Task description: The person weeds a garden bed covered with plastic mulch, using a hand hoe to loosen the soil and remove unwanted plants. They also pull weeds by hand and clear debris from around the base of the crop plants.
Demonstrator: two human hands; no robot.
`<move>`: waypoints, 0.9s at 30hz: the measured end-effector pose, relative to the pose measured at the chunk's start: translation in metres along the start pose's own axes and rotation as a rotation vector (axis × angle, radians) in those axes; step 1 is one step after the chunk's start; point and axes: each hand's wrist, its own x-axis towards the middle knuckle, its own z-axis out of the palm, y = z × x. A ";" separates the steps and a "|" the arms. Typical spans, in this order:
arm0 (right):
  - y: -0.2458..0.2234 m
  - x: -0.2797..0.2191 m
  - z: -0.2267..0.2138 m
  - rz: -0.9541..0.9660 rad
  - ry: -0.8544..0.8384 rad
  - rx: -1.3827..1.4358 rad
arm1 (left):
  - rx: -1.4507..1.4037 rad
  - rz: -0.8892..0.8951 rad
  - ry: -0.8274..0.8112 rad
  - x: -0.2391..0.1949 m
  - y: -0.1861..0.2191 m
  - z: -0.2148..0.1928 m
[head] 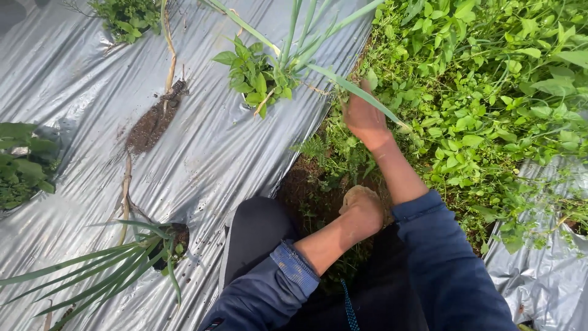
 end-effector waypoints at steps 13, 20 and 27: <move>0.076 0.021 0.110 -0.161 0.046 -0.196 | -0.040 -0.112 -0.271 -0.146 -0.014 -0.093; 0.046 -0.066 0.057 -0.255 -0.209 -0.097 | -0.238 -0.021 -0.445 -0.066 -0.003 -0.068; 0.051 0.019 0.043 0.018 0.069 0.070 | -0.247 0.026 -0.346 -0.044 0.000 -0.043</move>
